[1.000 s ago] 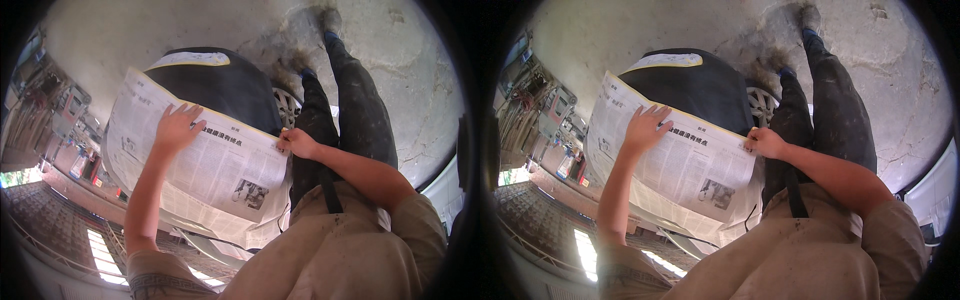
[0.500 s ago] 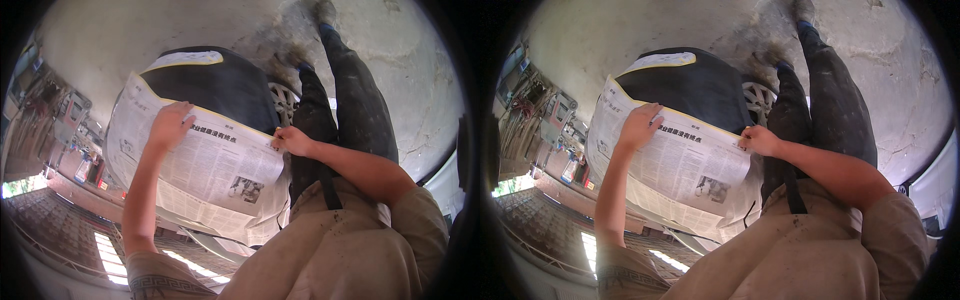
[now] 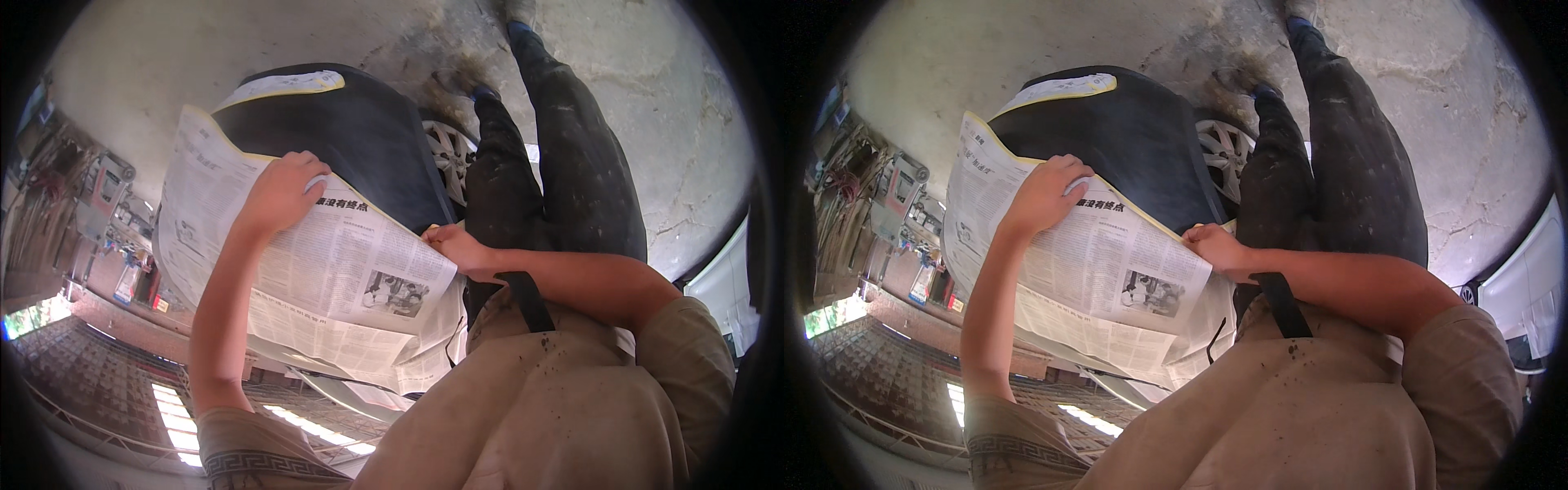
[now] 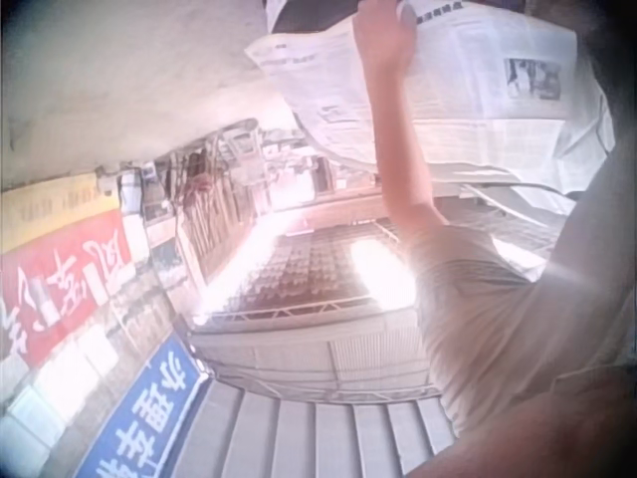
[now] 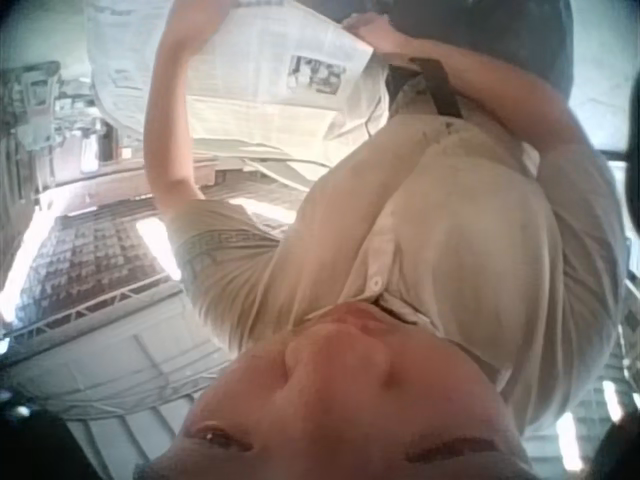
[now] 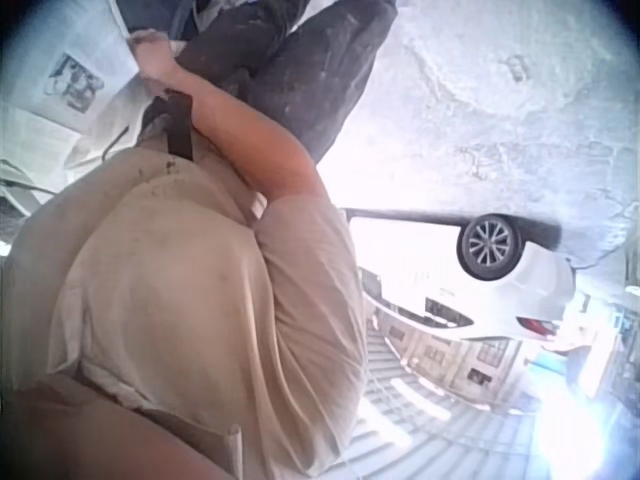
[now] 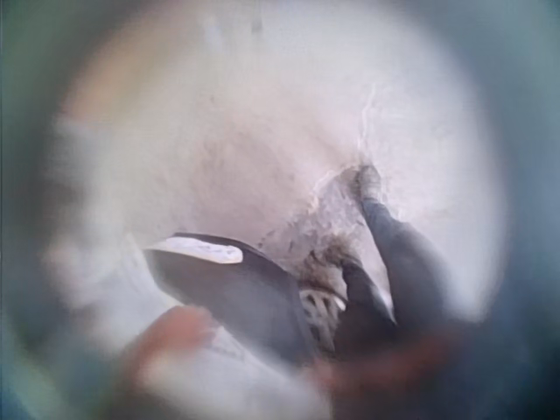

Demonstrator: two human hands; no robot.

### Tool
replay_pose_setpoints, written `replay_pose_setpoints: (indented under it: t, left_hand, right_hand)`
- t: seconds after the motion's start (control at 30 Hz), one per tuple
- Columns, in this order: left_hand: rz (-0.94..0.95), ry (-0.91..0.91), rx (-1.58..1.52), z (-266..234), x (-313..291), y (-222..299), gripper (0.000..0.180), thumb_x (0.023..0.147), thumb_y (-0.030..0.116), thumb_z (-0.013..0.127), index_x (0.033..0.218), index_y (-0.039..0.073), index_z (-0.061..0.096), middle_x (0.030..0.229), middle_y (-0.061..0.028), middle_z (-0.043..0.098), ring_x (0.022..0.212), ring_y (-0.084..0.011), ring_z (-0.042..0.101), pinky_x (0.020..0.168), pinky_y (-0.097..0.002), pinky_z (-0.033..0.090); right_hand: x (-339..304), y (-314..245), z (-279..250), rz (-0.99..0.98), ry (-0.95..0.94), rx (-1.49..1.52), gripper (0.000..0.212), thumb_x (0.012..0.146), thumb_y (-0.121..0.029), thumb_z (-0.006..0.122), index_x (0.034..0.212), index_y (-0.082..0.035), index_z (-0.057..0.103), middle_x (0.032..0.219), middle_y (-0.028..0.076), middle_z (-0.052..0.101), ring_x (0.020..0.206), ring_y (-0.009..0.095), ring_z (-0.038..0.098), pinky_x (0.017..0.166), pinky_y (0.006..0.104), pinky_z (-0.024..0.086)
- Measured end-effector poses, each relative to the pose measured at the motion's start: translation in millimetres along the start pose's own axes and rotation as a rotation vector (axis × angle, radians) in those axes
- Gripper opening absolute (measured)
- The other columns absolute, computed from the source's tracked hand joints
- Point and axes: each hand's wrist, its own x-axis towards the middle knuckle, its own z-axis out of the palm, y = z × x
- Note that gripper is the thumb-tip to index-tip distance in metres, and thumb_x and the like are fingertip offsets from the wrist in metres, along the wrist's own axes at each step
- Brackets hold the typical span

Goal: The person folds a newspaper and uses masking tape to secure it to the rear window of a white car. The person then moves to a gray car and tapes the newspaper to its hood.

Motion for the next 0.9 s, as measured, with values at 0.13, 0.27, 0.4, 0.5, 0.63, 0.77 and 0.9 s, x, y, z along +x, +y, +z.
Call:
replay_pose_setpoints:
  t: [0.13, 0.27, 0.4, 0.5, 0.63, 0.77, 0.9]
  left_hand:
    - [0.022, -0.054, 0.013, 1.4, 5.5, 1.8, 0.024, 0.092, 0.012, 0.063, 0.113, 0.008, 0.074, 0.113, -0.0089, 0.068, 0.111, -0.0303, 0.062, 0.1, -0.0422, 0.05]
    - [0.054, -0.111, 0.015, 8.1, 13.9, 0.7, 0.028, 0.089, 0.006, 0.062, 0.113, 0.01, 0.074, 0.113, -0.007, 0.067, 0.112, -0.0289, 0.06, 0.101, -0.0415, 0.048]
    - [0.063, -0.213, 0.041, -0.7, 24.9, 8.8, 0.033, 0.084, 0.002, 0.062, 0.112, 0.011, 0.075, 0.114, -0.0059, 0.067, 0.114, -0.0283, 0.06, 0.101, -0.0408, 0.048]
    - [0.114, -0.259, 0.036, 3.0, 24.1, 15.6, 0.037, 0.079, -0.001, 0.063, 0.111, 0.012, 0.077, 0.115, -0.0058, 0.068, 0.115, -0.0277, 0.06, 0.102, -0.041, 0.047]
    - [0.258, -0.363, 0.042, 7.7, 31.6, 29.6, 0.043, 0.073, -0.005, 0.063, 0.11, 0.01, 0.079, 0.122, -0.0074, 0.071, 0.121, -0.0276, 0.06, 0.112, -0.0421, 0.042]
    - [0.274, -0.542, 0.061, 1.2, 33.2, 56.0, 0.046, 0.071, -0.006, 0.062, 0.112, 0.008, 0.079, 0.123, -0.0104, 0.073, 0.127, -0.028, 0.059, 0.119, -0.0433, 0.037]
    - [0.311, -0.585, 0.111, 10.0, 25.6, 59.1, 0.045, 0.072, 0.0, 0.064, 0.113, 0.009, 0.079, 0.12, -0.013, 0.075, 0.129, -0.0272, 0.06, 0.117, -0.0435, 0.04]
  right_hand:
    - [8.5, 20.1, 10.5, -0.019, -0.037, 0.058, 0.015, 0.098, -0.01, 0.064, 0.095, 0.0, 0.075, 0.092, 0.005, 0.073, 0.083, 0.01, 0.064, 0.074, 0.0296, 0.049]
    - [5.5, 8.1, 25.6, 0.197, -0.03, 0.136, 0.022, 0.101, -0.004, 0.061, 0.118, 0.002, 0.073, 0.112, 0.007, 0.074, 0.1, 0.014, 0.069, 0.088, 0.0278, 0.053]
    - [0.9, 1.7, 41.8, 0.275, -0.027, 0.18, 0.029, 0.102, -0.007, 0.063, 0.129, 0.002, 0.07, 0.119, 0.008, 0.074, 0.103, 0.013, 0.069, 0.09, 0.029, 0.053]
    - [82.8, 158.1, 56.4, 0.166, -0.283, 0.749, 0.022, 0.098, -0.01, 0.062, 0.111, -0.002, 0.077, 0.101, 0.008, 0.076, 0.086, 0.014, 0.07, 0.077, 0.032, 0.053]
    - [19.3, 24.5, 57.5, 0.342, 0.008, 0.556, 0.022, 0.099, -0.012, 0.062, 0.113, -0.003, 0.077, 0.098, 0.007, 0.075, 0.082, 0.015, 0.069, 0.074, 0.0321, 0.053]
    - [20.5, 13.1, 48.9, 0.36, 0.067, 0.388, 0.022, 0.1, -0.016, 0.065, 0.114, -0.004, 0.077, 0.094, 0.005, 0.073, 0.08, 0.015, 0.067, 0.074, 0.0326, 0.052]
    - [18.4, 10.1, 40.1, 0.369, 0.05, 0.217, 0.024, 0.101, -0.025, 0.067, 0.11, -0.005, 0.078, 0.095, 0.004, 0.071, 0.085, 0.014, 0.064, 0.078, 0.0335, 0.05]
